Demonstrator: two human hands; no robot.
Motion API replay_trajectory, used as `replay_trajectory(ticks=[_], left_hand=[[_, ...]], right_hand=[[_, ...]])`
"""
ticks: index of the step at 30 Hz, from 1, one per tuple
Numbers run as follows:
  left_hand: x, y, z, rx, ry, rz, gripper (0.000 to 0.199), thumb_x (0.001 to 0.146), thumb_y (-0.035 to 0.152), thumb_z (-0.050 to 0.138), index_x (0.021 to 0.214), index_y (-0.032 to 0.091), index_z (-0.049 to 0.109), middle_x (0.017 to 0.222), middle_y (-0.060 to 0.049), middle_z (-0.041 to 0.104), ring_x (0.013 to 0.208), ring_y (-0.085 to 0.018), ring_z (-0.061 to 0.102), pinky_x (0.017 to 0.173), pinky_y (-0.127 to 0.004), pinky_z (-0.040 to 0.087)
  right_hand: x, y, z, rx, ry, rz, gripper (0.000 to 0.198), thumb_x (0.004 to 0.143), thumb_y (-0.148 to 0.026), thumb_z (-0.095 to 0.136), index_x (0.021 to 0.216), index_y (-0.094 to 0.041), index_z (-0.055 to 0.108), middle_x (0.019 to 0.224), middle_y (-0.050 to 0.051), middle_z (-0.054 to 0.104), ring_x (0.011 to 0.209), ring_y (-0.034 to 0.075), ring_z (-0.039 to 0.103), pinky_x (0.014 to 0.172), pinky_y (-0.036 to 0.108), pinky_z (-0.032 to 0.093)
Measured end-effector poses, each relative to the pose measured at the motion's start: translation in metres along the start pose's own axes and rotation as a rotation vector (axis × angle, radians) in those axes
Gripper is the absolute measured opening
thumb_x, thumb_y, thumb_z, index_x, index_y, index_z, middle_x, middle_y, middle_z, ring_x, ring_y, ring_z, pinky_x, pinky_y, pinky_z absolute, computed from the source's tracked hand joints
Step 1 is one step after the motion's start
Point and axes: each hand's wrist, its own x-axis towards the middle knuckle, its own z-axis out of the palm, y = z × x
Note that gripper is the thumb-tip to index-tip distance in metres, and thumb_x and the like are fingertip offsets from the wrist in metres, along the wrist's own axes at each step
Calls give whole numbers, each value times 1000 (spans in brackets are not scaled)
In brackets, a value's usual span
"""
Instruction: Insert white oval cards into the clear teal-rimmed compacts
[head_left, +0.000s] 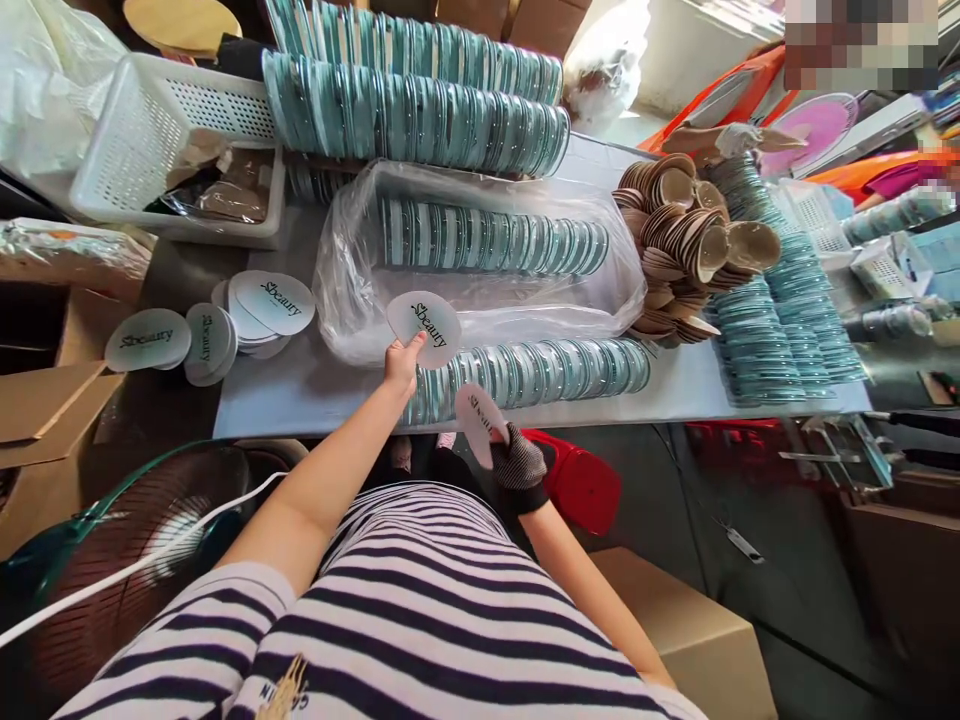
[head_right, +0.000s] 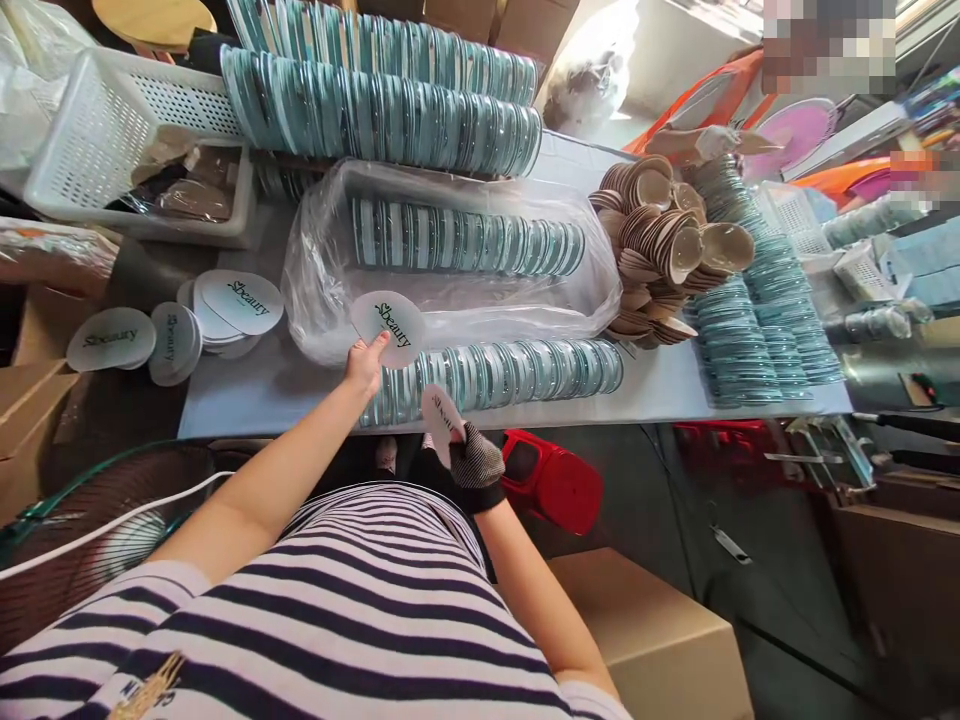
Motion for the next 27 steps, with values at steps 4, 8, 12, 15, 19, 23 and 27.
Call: replay_trajectory(ticks=[4, 8, 12, 15, 19, 23, 27], left_hand=[[-2, -8, -3, 16, -27, -11, 32, 64, 25, 84, 92, 15, 74, 93, -8, 77, 100, -22, 69, 101, -37, 48], [-3, -10, -1, 20, -32, -44, 27, 65, 23, 83, 89, 15, 73, 91, -7, 77, 97, -21, 70, 100, -38, 49], [-5, -9, -1, 8, -16, -68, 23, 67, 19, 82, 87, 15, 72, 91, -6, 77, 101, -21, 69, 103, -39, 48], [-5, -5, -1, -36, 20, -102, 22, 69, 15, 81, 88, 15, 71, 95, -7, 77, 105, -22, 68, 105, -39, 47], [-2, 5, -2, -118, 116, -177, 17, 74, 10, 77, 88, 17, 70, 94, -6, 77, 107, -20, 68, 105, -38, 47], [0, 13, 0, -153, 126, -238, 16, 78, 8, 73, 90, 17, 69, 91, -4, 77, 106, -18, 69, 105, -36, 48], [0, 16, 0, -176, 134, -262, 15, 82, 5, 67, 92, 17, 69, 91, -4, 77, 108, -17, 68, 107, -34, 47]], right_hand=[[-21, -25, 16, -191, -275, -42, 41, 98, -37, 40, 134, -23, 55, 93, 7, 73, 77, 18, 69, 63, 23, 42], [14, -59, 21, -211, -388, -106, 39, 100, -36, 36, 134, -24, 49, 100, 9, 72, 88, 21, 70, 69, 25, 44], [46, -72, 22, -202, -408, -25, 37, 101, -41, 34, 127, -20, 50, 102, 12, 72, 92, 23, 70, 72, 29, 45], [46, -65, 21, -165, -394, -13, 35, 100, -43, 36, 122, -21, 52, 101, 10, 71, 89, 22, 69, 70, 28, 44], [38, -61, 22, -127, -362, -41, 29, 101, -37, 36, 115, -21, 56, 97, 7, 71, 86, 20, 68, 65, 26, 39], [51, -71, 32, -108, -306, -96, 27, 100, -33, 37, 114, -19, 57, 99, 8, 71, 87, 19, 67, 66, 24, 38], [61, -71, 41, -148, -291, -130, 29, 101, -34, 37, 117, -18, 56, 99, 10, 71, 87, 20, 68, 67, 25, 39]])
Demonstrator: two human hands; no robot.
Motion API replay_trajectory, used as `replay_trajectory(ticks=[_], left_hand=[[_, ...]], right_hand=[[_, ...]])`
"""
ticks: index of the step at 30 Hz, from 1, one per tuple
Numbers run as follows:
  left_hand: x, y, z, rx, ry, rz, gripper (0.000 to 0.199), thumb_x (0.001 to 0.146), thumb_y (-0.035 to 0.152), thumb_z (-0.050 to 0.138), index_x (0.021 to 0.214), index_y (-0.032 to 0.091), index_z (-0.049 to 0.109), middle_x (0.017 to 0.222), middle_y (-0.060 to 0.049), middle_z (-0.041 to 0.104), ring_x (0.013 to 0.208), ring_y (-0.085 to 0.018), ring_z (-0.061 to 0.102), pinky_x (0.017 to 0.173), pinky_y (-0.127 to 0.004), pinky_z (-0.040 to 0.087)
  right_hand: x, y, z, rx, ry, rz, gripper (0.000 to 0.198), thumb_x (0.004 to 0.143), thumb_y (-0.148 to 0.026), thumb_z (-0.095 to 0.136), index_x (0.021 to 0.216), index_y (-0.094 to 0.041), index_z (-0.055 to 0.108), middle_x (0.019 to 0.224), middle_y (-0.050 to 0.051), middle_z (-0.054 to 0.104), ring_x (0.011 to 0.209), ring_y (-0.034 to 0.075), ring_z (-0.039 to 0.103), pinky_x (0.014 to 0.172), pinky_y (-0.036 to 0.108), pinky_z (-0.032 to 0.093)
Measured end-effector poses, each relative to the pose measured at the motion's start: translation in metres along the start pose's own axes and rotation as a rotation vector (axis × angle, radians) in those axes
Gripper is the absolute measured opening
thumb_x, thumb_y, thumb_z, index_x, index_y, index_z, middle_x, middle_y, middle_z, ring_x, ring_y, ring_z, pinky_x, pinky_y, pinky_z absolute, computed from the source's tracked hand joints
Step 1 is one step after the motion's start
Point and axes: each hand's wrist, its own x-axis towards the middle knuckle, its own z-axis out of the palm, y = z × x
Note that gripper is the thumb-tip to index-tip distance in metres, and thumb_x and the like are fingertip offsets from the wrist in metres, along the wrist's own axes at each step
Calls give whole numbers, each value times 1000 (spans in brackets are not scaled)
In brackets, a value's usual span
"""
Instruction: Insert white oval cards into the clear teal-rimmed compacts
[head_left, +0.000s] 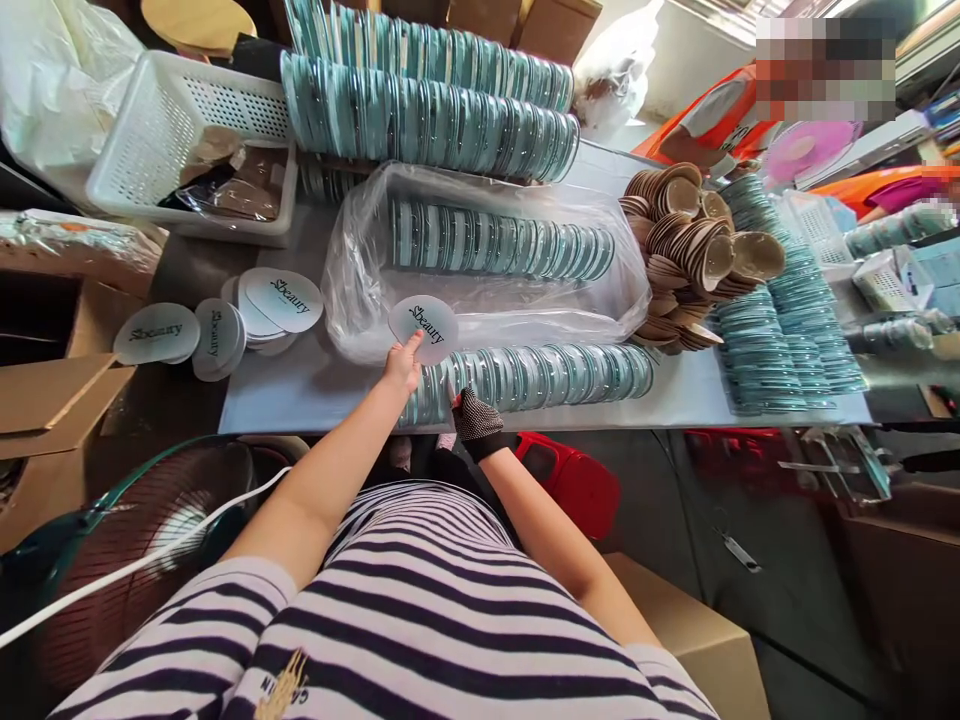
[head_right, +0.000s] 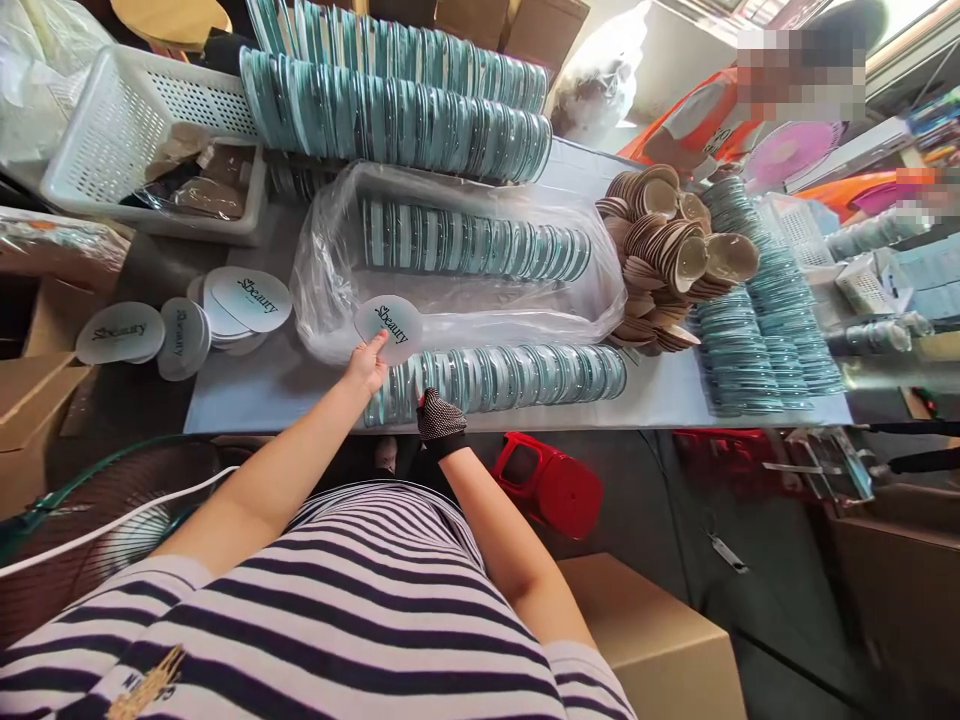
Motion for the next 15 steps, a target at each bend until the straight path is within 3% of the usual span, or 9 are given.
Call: replay_trajectory(ticks=[7, 12, 15], left_hand=[[13, 8, -11, -58, -3, -105, 11, 83, 12, 69, 93, 17, 69, 108, -7, 75, 120, -21, 62, 104, -40, 51], [22, 6, -15, -30, -26, -61, 10, 83, 15, 70, 93, 18, 69, 118, -8, 72, 126, -22, 58, 103, -38, 52], [21, 4, -14, -28, -23, -46, 13, 82, 17, 71, 95, 17, 69, 120, -9, 71, 126, -23, 58, 103, -40, 52]], right_hand=[[-8, 4, 13, -24, -98, 59, 30, 101, -31, 35, 119, -19, 55, 101, 10, 71, 91, 20, 69, 70, 26, 44], [5, -5, 12, -100, -140, -41, 31, 100, -24, 34, 117, -19, 60, 103, 14, 71, 96, 24, 69, 78, 33, 48], [8, -1, 6, 103, -193, -16, 30, 95, -19, 42, 119, -19, 61, 102, 13, 71, 92, 22, 68, 79, 33, 50]])
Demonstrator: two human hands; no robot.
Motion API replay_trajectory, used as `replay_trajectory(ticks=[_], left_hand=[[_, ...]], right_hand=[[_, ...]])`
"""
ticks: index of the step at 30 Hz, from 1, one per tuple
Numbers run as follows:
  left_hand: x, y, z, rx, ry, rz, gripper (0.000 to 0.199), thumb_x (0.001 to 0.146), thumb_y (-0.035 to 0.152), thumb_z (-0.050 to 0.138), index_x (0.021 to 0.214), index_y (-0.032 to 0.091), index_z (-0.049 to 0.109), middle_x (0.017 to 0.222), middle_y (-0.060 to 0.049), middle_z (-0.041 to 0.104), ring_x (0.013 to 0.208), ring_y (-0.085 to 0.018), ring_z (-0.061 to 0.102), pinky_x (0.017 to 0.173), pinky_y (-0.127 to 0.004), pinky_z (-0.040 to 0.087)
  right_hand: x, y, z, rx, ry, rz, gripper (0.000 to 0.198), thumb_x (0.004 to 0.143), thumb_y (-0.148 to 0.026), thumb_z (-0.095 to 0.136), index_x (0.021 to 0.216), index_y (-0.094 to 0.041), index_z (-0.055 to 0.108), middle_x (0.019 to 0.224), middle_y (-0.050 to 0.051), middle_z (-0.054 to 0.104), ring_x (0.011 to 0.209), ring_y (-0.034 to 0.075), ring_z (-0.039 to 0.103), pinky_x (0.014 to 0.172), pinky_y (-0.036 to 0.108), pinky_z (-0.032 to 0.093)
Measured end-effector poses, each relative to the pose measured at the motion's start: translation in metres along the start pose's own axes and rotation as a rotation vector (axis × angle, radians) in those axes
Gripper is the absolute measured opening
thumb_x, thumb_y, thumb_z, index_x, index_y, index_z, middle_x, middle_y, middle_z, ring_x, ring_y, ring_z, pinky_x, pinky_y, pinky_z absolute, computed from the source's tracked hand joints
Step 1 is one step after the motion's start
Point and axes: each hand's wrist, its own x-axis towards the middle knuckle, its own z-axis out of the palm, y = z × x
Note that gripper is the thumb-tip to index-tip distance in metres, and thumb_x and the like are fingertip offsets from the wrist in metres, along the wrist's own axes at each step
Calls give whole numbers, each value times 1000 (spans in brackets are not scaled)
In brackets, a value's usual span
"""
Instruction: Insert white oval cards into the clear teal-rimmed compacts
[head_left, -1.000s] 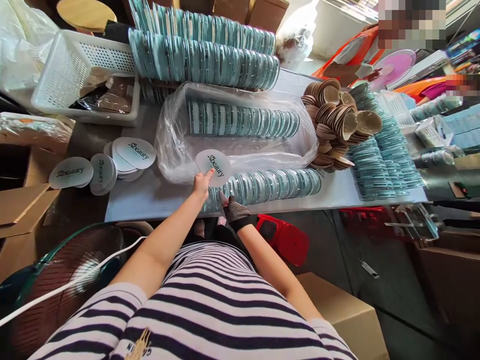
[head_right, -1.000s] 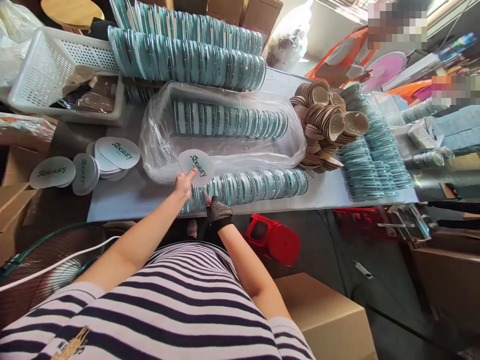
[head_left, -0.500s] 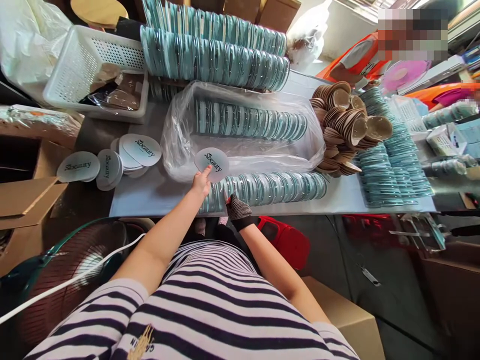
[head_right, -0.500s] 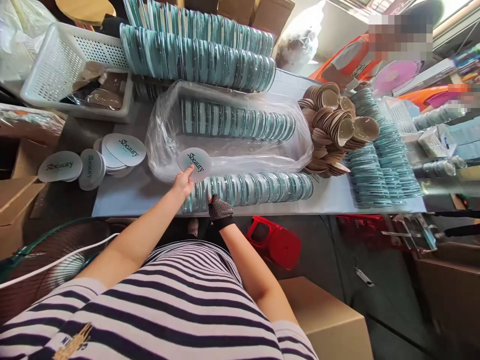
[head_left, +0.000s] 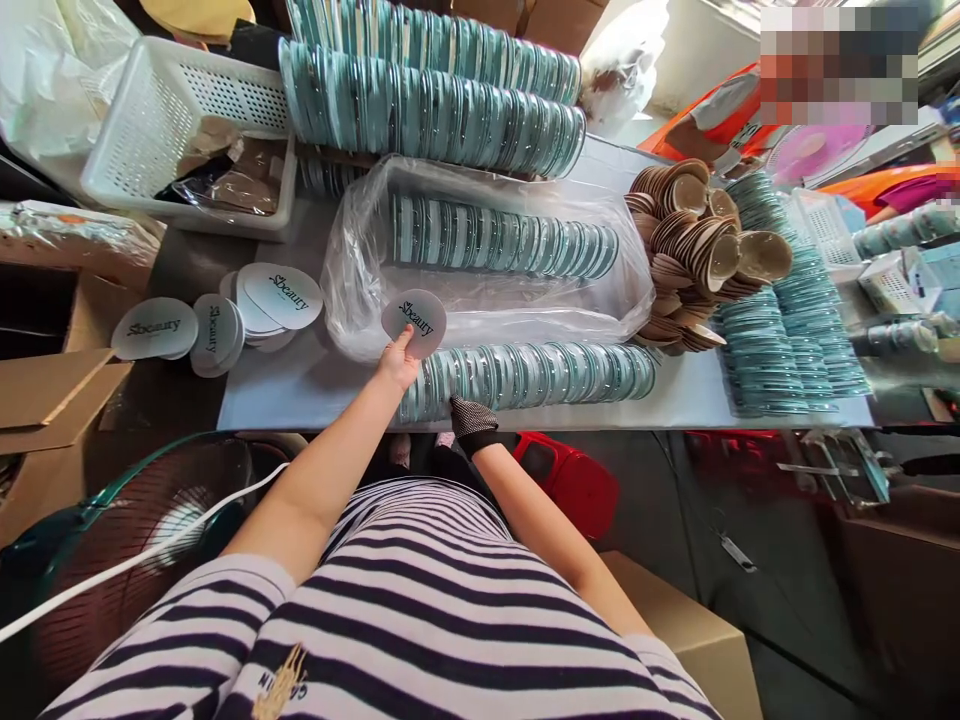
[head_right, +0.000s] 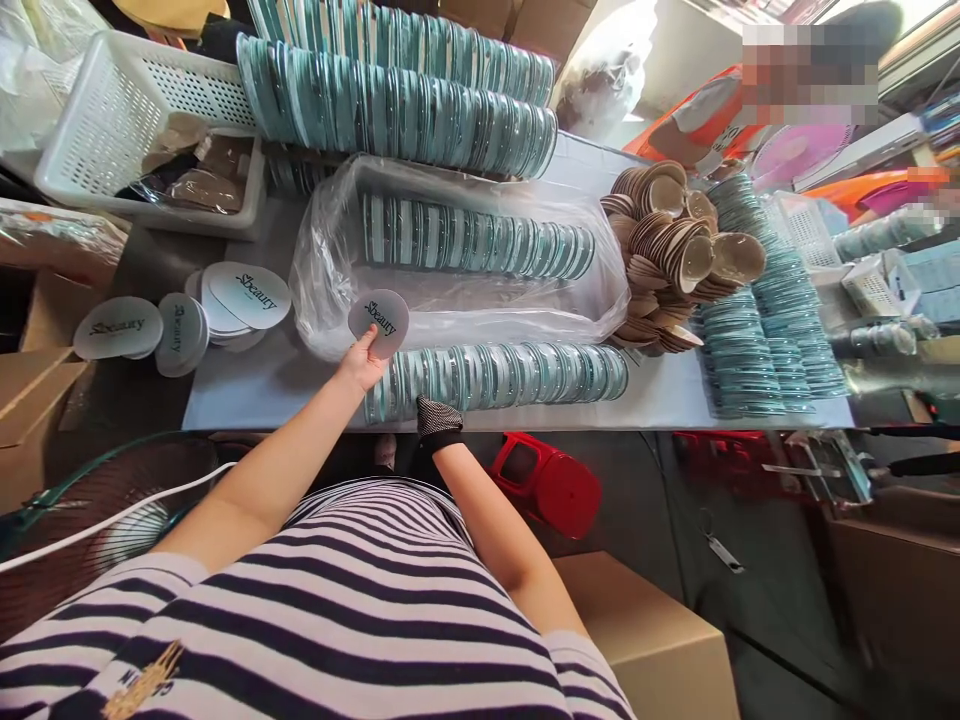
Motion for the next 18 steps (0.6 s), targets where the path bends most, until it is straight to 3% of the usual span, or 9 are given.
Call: replay_trajectory(ticks=[5, 8, 10, 12, 14, 18], left_hand=[[-9, -9, 5, 14, -12, 108, 16, 80, 18, 73, 95, 18, 69, 117, -8, 72, 124, -23, 59, 104, -38, 50], [-15, -18, 10, 44, -28, 169, 22, 73, 17, 78, 93, 16, 70, 109, -8, 75, 119, -23, 62, 106, -39, 47], [-20, -23, 12, 74, -40, 214, 26, 69, 18, 81, 92, 15, 71, 104, -9, 76, 114, -22, 65, 106, -39, 46], [-26, -27, 14, 105, -62, 267, 30, 66, 20, 83, 94, 15, 72, 101, -8, 76, 111, -22, 66, 104, -39, 46], [-32, -30, 15, 136, -84, 310, 33, 64, 22, 84, 94, 16, 72, 98, -6, 77, 107, -22, 67, 102, -38, 47], [-47, -32, 15, 186, -45, 366, 29, 61, 22, 84, 88, 17, 73, 90, -4, 77, 94, -21, 69, 94, -36, 51]], right_hand=[[-1, 8, -10, 460, -139, -81, 41, 100, -28, 30, 137, -22, 47, 81, -1, 66, 57, 9, 56, 59, 18, 48], [5, 10, -22, 651, -222, -11, 42, 100, -34, 30, 123, -15, 59, 66, 0, 60, 53, 11, 53, 57, 20, 48], [10, 12, -37, 603, -89, 53, 40, 97, -37, 38, 115, -13, 63, 72, 4, 64, 62, 14, 60, 64, 24, 50], [15, 15, -54, 537, 204, 44, 42, 97, -36, 36, 125, -14, 58, 95, 9, 70, 82, 16, 65, 77, 27, 52], [14, 14, -68, 471, 454, -19, 49, 97, -34, 33, 140, -14, 46, 124, 13, 64, 106, 18, 62, 92, 30, 49], [-1, -6, -64, 264, 569, -190, 61, 91, -33, 46, 145, -7, 39, 148, 20, 43, 138, 25, 39, 112, 40, 36]])
